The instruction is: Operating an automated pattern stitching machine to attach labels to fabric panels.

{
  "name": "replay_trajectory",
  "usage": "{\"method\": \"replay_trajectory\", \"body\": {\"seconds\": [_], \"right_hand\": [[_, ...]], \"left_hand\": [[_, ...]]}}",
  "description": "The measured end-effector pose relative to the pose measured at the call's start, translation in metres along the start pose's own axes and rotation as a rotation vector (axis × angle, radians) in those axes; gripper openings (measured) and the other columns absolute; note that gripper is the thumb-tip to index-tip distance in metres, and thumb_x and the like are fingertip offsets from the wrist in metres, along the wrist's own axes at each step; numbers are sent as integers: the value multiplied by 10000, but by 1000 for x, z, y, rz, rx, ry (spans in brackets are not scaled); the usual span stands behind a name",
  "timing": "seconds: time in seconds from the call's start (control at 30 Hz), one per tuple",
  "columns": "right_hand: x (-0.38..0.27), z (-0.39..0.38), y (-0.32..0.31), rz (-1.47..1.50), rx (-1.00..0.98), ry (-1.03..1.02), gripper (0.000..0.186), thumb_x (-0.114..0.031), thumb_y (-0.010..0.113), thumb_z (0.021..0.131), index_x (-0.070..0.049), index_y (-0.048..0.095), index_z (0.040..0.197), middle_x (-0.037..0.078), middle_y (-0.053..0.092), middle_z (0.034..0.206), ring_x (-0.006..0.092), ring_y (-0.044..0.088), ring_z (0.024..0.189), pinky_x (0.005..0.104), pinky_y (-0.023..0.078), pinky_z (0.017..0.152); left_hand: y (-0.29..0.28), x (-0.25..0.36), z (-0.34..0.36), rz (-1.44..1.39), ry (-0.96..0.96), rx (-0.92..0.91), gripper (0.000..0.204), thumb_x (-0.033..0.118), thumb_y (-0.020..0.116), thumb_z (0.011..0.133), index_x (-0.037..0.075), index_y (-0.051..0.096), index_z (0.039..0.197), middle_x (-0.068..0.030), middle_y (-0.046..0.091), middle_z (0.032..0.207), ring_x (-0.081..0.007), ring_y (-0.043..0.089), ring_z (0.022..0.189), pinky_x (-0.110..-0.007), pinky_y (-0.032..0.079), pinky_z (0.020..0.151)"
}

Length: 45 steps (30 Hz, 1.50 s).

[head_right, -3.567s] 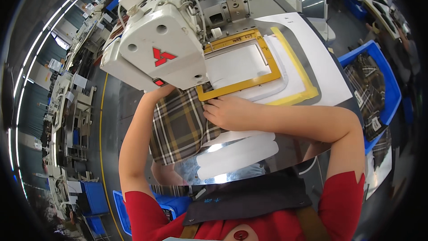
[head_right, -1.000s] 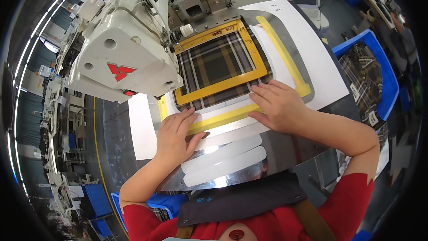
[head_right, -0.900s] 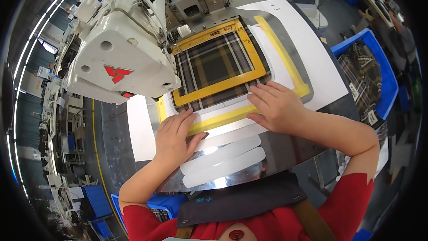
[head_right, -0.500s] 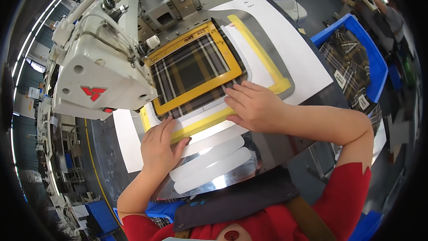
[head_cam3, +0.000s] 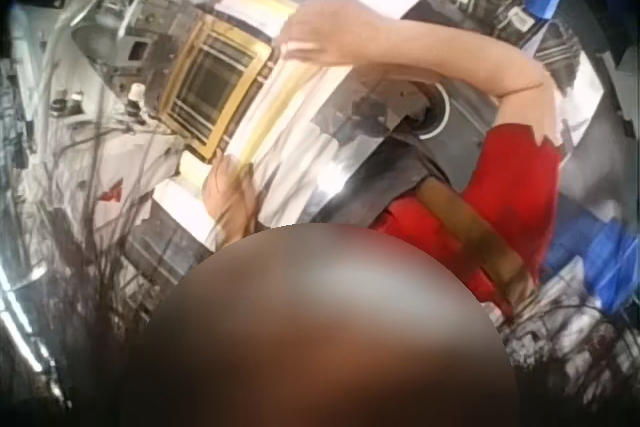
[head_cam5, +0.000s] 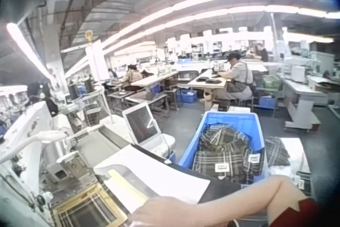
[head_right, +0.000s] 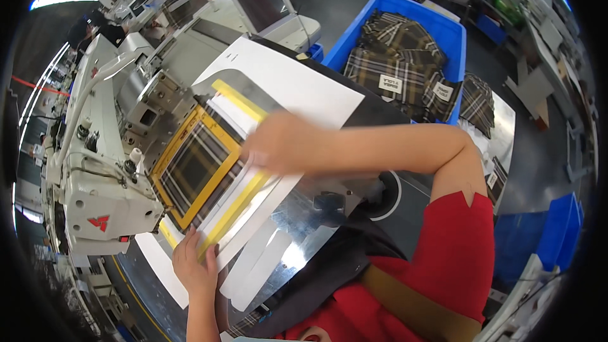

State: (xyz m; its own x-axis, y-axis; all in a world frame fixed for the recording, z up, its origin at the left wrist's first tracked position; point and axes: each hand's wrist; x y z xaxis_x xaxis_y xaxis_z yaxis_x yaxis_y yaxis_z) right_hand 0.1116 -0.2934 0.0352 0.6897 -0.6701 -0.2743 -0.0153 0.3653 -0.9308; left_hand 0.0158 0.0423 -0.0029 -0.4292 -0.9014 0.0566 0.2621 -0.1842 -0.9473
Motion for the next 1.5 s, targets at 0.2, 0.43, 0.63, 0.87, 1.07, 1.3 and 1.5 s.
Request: {"method": "replay_trajectory", "body": {"seconds": [0.2, 0.43, 0.63, 0.87, 1.07, 1.3, 1.5], "right_hand": [[231, -147, -17, -382, -14, 1103, 224, -208, 654, 776, -72, 676, 954, 149, 673, 902, 333, 654, 888, 439, 521, 756], [249, -200, 5, -264, 45, 1043, 194, -191, 685, 783, -54, 662, 919, 131, 661, 935, 317, 636, 898, 412, 508, 781], [154, -120, -49, -558, 569, 582, 155, -165, 591, 878, -64, 669, 966, 141, 666, 924, 330, 632, 880, 406, 495, 756], [45, -20, -70, 105, 649, 274, 225, -169, 561, 935, 8, 639, 1050, 147, 668, 969, 277, 649, 920, 292, 471, 822], [38, 102, 23, 236, 103, 13, 204, -212, 628, 874, -24, 681, 935, 129, 674, 904, 305, 631, 859, 377, 488, 770], [1, 195, 75, 55, 19, 19, 143, -228, 683, 798, -93, 715, 832, 103, 687, 794, 303, 668, 799, 413, 524, 719], [-6, 207, 97, 18, -15, 40, 134, -226, 670, 805, -99, 704, 830, 100, 680, 814, 300, 664, 819, 410, 524, 730]], "left_hand": [[3, 4, 8, -36, 6, 31, 347, 223, 652, 817, 29, 611, 1102, -137, 633, 1154, -342, 600, 1004, -429, 451, 887], [3, 2, 3, -9, -10, 50, 335, 217, 661, 810, 37, 618, 1088, -132, 638, 1133, -338, 602, 992, -424, 456, 874], [1, 2, 3, -37, -20, 72, 302, 197, 706, 782, 57, 630, 1038, -122, 640, 1136, -316, 610, 974, -410, 476, 845], [-3, -5, 7, -138, -46, 71, 272, 179, 711, 785, 57, 637, 1016, -97, 649, 1116, -287, 620, 985, -393, 476, 875], [-6, -54, 10, -262, -206, 99, 195, 132, 637, 833, 38, 658, 1003, -134, 659, 1055, -326, 617, 950, -407, 485, 836], [28, -94, 50, -518, -272, 136, 238, 99, 625, 870, 5, 642, 1088, -168, 663, 1073, -306, 624, 991, -355, 471, 882], [45, -81, 85, -341, -208, 84, 287, 61, 572, 910, 22, 570, 1194, -127, 538, 1321, -296, 481, 1246, -391, 380, 1057]]}}
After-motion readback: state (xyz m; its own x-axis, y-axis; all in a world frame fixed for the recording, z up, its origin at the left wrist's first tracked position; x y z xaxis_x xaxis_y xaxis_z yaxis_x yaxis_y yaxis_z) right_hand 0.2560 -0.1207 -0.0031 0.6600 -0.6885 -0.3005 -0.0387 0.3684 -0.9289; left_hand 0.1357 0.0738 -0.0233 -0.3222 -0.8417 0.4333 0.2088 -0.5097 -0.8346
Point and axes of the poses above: each hand's wrist, its own z-axis towards the middle knuckle, its own y-axis out of the palm, x = y × z
